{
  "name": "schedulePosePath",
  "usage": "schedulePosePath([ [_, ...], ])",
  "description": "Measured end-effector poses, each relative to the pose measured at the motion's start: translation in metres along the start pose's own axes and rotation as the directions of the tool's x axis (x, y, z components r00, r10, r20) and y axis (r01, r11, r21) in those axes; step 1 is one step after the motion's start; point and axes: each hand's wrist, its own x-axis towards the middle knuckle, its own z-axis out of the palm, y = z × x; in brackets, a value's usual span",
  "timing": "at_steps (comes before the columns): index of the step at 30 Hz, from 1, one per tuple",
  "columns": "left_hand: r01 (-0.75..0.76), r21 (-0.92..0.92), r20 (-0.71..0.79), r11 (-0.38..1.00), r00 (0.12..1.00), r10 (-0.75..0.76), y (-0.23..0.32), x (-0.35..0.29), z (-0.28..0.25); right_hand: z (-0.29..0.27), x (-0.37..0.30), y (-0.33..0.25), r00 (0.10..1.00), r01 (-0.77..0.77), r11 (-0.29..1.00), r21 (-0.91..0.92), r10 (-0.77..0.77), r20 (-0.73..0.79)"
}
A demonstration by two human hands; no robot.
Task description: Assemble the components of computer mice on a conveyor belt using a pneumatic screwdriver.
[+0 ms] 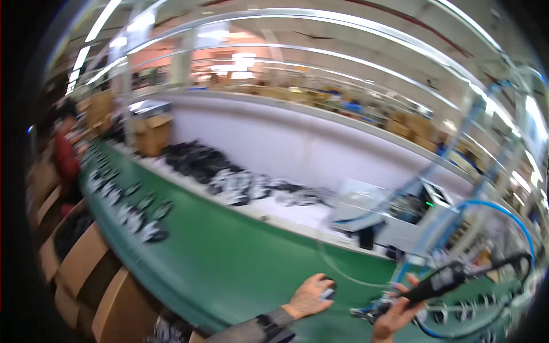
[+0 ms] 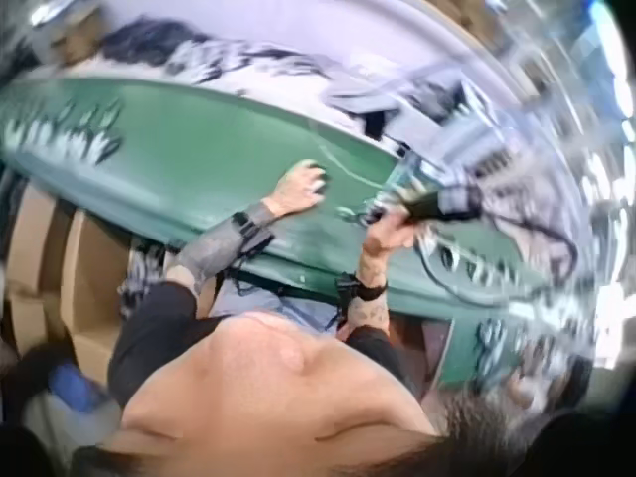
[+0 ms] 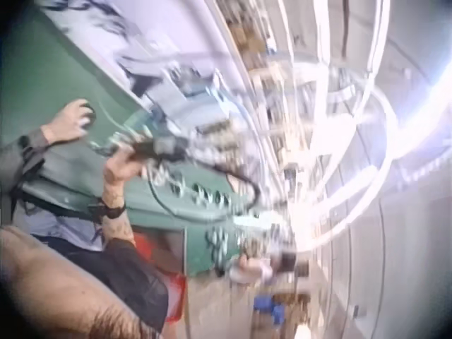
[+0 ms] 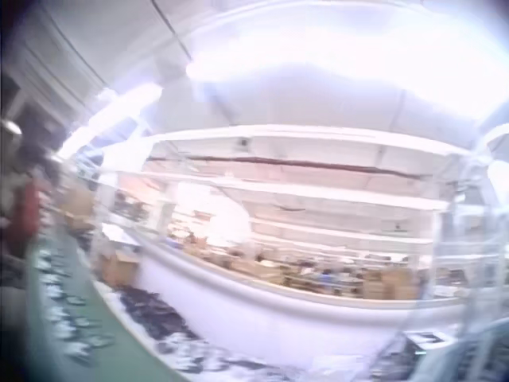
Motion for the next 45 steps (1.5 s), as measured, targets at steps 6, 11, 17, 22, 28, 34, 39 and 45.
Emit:
schedulePosePath([
  [6,0.118,0.114,0.079,0.987,0.989,-0.127,-0.002,-0.009,0.026,-0.043,-0.043,0.013,0.952,0.265,0.917,-0.297,-0.201,0.229],
  [11,0.168,0.075,0.249,0.983,0.951,-0.182,-0.007,-0.006,0.012,-0.019,-0.047,-0.012,0.982,-0.085,0.987,0.135,0.106,-0.154],
  [17,0.126,0.036,0.288,0.991,0.949,-0.131,-0.003,0.006,0.013,-0.067,-0.073,0.065,0.909,0.353,0.872,-0.338,-0.236,0.343],
  [22,0.057,0.076,0.284,0.995,0.956,-0.076,-0.008,0.001,0.015,-0.057,-0.069,0.045,0.926,0.261,0.921,-0.288,-0.154,0.345],
  [28,0.065,0.034,0.325,0.997,0.943,-0.073,-0.002,-0.007,0.015,-0.051,-0.072,0.041,0.916,0.248,0.968,-0.044,-0.22,0.334],
  [34,-0.11,0.053,-0.098,0.993,0.989,0.114,0.02,0.012,-0.008,-0.062,-0.1,0.097,0.979,0.182,0.965,-0.188,-0.16,0.122],
  [39,0.125,0.197,0.018,0.972,0.991,-0.131,-0.011,-0.001,-0.013,-0.027,-0.066,0.049,0.915,0.268,0.963,-0.042,-0.24,0.325],
  [45,-0.029,0.203,0.096,0.979,0.995,0.01,0.0,0.009,0.009,-0.044,-0.065,0.05,0.961,0.178,0.984,0.026,-0.179,0.211],
])
